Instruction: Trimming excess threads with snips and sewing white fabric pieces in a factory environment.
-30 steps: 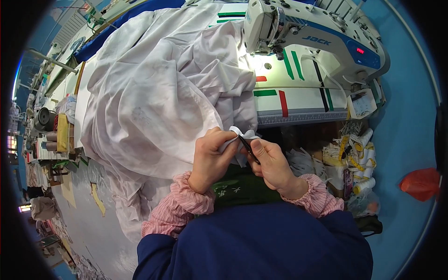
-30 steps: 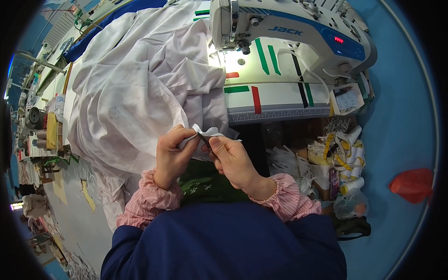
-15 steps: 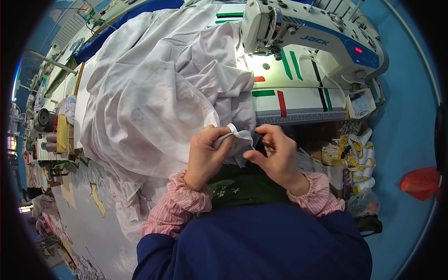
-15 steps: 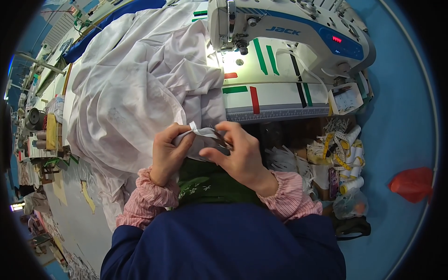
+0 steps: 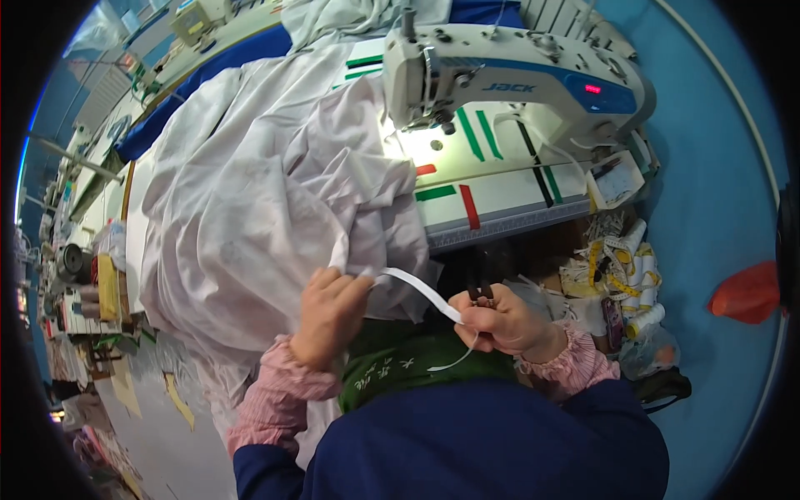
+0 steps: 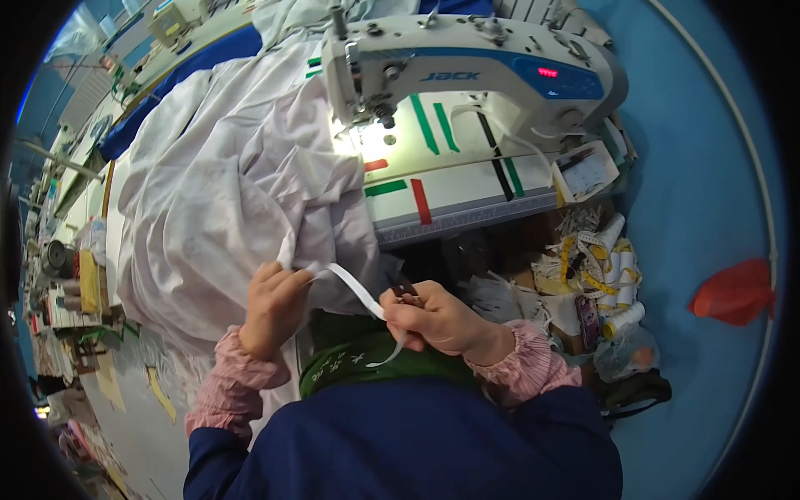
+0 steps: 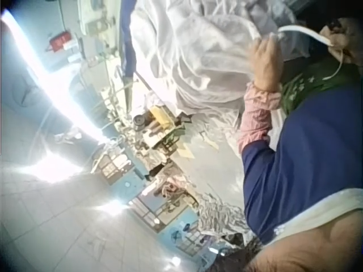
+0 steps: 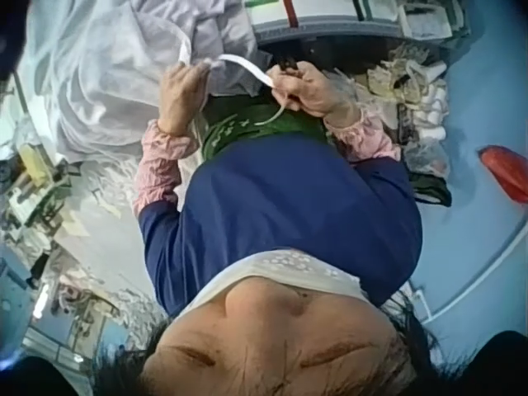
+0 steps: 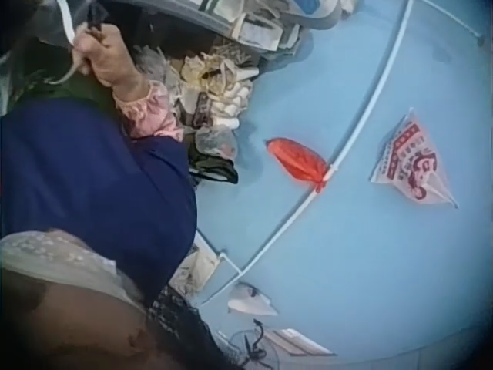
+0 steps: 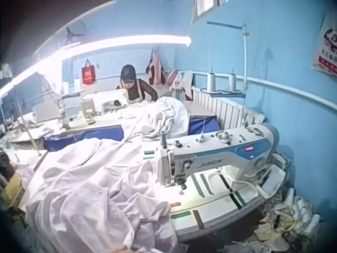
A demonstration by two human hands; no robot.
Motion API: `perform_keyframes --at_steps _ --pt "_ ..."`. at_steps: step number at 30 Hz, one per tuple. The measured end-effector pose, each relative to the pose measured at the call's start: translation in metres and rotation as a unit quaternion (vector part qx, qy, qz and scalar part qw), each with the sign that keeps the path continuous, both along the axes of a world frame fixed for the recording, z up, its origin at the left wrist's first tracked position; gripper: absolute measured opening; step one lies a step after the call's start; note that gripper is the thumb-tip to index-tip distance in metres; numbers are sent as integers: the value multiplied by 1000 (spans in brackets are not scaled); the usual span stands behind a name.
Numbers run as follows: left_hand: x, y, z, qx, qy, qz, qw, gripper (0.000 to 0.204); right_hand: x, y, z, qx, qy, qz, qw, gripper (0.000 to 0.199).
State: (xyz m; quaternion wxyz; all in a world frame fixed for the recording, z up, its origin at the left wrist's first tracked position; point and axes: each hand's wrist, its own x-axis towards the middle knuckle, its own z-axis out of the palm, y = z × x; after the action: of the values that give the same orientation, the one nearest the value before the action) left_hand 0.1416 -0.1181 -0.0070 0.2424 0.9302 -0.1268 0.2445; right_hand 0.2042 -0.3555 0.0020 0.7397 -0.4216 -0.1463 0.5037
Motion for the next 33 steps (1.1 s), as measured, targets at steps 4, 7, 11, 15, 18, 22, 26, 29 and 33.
perform_keyframes --at_steps 4,7,11,15,18,22,26,29,33 --pt "-1 22 8 -133 130 4 983 15 63 -25 -17 -118 -246 -196 942 22" --pt "2 41 21 -404 159 29 901 9 155 -35 -19 -362 -614 -293 638 24" --pt "10 65 38 -543 133 29 828 16 180 -27 1 -472 -727 -289 407 25" --pt "14 72 34 -626 194 -15 755 19 91 36 1 -183 -536 -220 794 35" --pt "11 74 25 -663 208 -32 718 19 44 93 -10 -79 -576 -204 788 33" --pt "7 86 27 -642 183 -53 742 18 23 137 -6 29 -404 -160 900 28" --pt "3 90 33 -527 157 44 834 14 23 161 2 -20 -255 -145 956 14" --pt "-20 63 22 -204 -84 214 952 36 15 164 -1 13 -165 -158 973 16" --pt "-45 19 -10 -515 37 116 849 24 -6 154 -11 101 -94 -25 990 23"
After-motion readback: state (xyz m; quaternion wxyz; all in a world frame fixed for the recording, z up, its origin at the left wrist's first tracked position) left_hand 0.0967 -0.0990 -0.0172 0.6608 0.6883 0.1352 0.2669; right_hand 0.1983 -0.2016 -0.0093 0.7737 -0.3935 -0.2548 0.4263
